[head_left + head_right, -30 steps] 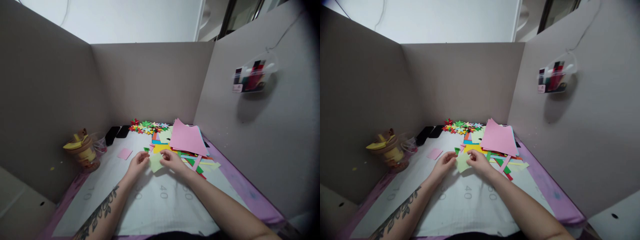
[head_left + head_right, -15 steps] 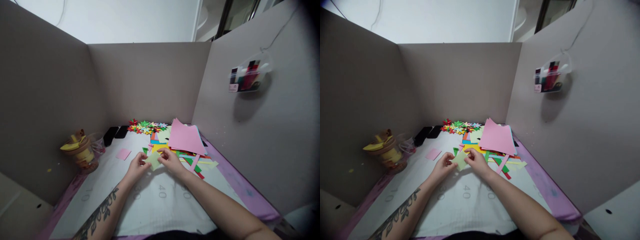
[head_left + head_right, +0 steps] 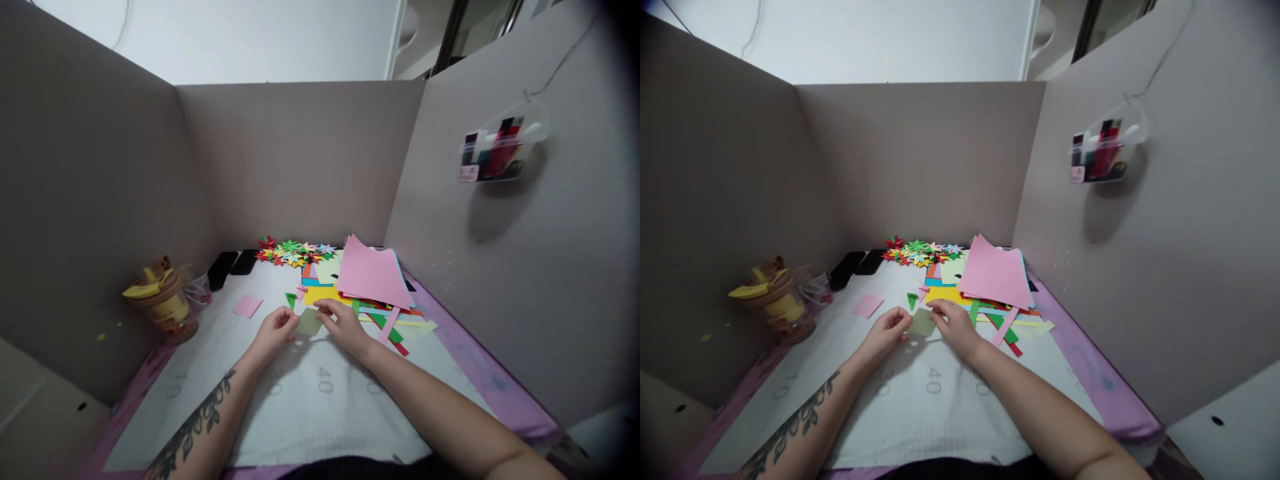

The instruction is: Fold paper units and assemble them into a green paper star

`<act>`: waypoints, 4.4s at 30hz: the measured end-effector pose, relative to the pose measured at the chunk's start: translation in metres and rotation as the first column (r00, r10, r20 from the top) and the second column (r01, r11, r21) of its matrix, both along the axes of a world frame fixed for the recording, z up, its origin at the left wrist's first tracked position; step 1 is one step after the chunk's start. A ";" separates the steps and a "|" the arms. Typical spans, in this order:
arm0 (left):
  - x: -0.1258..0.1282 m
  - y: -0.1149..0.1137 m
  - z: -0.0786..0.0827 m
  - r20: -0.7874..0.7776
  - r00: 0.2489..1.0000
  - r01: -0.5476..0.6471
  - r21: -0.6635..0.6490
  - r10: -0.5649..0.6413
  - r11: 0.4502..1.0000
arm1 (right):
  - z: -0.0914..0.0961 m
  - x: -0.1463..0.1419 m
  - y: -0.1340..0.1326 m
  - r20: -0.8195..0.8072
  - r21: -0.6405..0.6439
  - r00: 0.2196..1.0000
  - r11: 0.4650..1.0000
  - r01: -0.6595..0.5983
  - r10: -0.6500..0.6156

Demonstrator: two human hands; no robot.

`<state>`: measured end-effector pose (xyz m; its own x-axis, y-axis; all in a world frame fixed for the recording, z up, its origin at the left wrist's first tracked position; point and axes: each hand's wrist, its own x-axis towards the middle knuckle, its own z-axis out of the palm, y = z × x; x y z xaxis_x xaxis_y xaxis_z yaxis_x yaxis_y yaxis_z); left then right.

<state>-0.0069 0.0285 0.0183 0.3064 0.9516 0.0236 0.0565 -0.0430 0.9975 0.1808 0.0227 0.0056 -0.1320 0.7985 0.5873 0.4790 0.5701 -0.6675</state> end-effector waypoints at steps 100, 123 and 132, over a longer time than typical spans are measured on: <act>0.006 -0.004 -0.004 0.188 0.949 -0.259 0.013 0.252 0.966 | -0.002 -0.025 -0.004 -0.557 -0.363 0.817 0.929 -0.076 -0.150; 0.007 -0.005 -0.002 0.155 0.970 -0.189 0.000 0.187 0.982 | -0.004 -0.023 -0.002 -0.658 -0.341 0.752 0.908 -0.244 -0.045; 0.008 -0.008 0.001 0.137 0.972 -0.189 -0.009 0.189 0.982 | -0.006 -0.019 0.000 -0.590 -0.356 0.804 0.917 -0.178 -0.073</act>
